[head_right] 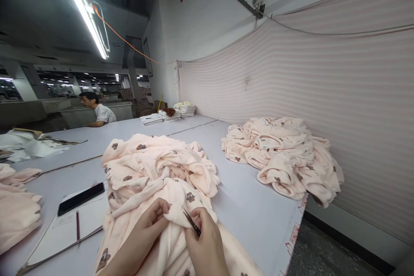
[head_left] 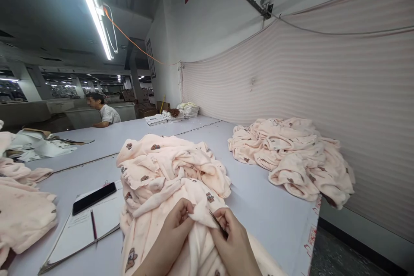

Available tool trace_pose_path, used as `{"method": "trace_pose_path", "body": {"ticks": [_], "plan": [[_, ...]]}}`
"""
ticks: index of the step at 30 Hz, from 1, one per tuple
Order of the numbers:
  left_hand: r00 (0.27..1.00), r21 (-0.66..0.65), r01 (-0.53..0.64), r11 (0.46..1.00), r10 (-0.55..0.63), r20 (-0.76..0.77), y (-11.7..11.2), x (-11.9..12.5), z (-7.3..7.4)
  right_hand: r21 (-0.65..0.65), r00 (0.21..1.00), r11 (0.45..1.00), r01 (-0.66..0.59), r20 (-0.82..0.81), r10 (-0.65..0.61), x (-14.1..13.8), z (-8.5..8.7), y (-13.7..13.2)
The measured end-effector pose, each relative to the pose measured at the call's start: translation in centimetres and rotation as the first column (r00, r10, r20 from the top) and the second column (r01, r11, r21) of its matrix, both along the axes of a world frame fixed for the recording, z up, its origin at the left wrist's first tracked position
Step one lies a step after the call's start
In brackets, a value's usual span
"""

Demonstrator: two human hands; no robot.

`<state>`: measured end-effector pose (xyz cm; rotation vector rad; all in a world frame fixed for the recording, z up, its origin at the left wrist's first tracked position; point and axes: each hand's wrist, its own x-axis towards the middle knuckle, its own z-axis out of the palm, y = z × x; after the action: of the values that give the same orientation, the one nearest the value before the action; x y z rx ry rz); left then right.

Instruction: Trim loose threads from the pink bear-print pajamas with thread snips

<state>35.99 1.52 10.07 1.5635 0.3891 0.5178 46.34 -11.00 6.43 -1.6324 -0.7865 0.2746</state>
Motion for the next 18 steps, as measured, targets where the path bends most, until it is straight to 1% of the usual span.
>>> {"method": "trace_pose_path", "body": {"ticks": [3, 6, 7, 9, 12, 13, 15, 17, 18], "plan": [[0.993, -0.16, -0.035, 0.987, 0.053, 0.106, -0.1, -0.8, -1.2, -0.014, 0.995, 1.0, -0.018, 0.1, 0.02, -0.1, 0.5, -0.1], [0.987, -0.235, -0.042, 0.971, 0.077, 0.142, -0.4, -0.9, -1.5, -0.1, 0.978, 0.991, -0.091, 0.178, 0.107, 0.3, 1.8, -0.9], [0.987, -0.239, -0.05, 0.97, 0.085, 0.138, -0.5, -0.9, -1.3, -0.116, 0.969, 0.988, -0.103, 0.213, 0.126, 0.5, 2.3, -1.2], [0.988, -0.227, -0.062, 0.972, 0.092, 0.124, -0.6, -1.0, -1.0, -0.134, 0.941, 0.987, -0.089, 0.314, 0.127, 0.8, 3.0, -1.6], [0.989, -0.19, -0.089, 0.978, 0.11, 0.104, -0.7, -1.1, -0.7, -0.177, 0.879, 0.983, -0.048, 0.459, 0.125, 0.7, 3.5, -1.5], [0.988, -0.172, -0.097, 0.98, 0.115, 0.101, -0.8, -1.1, -0.6, -0.184, 0.87, 0.982, -0.039, 0.477, 0.125, 0.5, 3.4, -1.4], [0.982, -0.151, -0.129, 0.98, 0.148, 0.12, -1.0, -1.1, -0.7, -0.162, 0.883, 0.987, 0.004, 0.464, 0.073, 0.2, 2.9, -1.1], [0.964, -0.162, -0.174, 0.971, 0.201, 0.173, -1.2, -1.1, -0.7, -0.146, 0.903, 0.988, 0.044, 0.429, 0.023, 0.0, 2.2, -0.9], [0.957, -0.172, -0.188, 0.967, 0.219, 0.188, -1.3, -1.1, -0.7, -0.15, 0.909, 0.988, 0.047, 0.417, 0.02, -0.1, 1.9, -0.8]]}}
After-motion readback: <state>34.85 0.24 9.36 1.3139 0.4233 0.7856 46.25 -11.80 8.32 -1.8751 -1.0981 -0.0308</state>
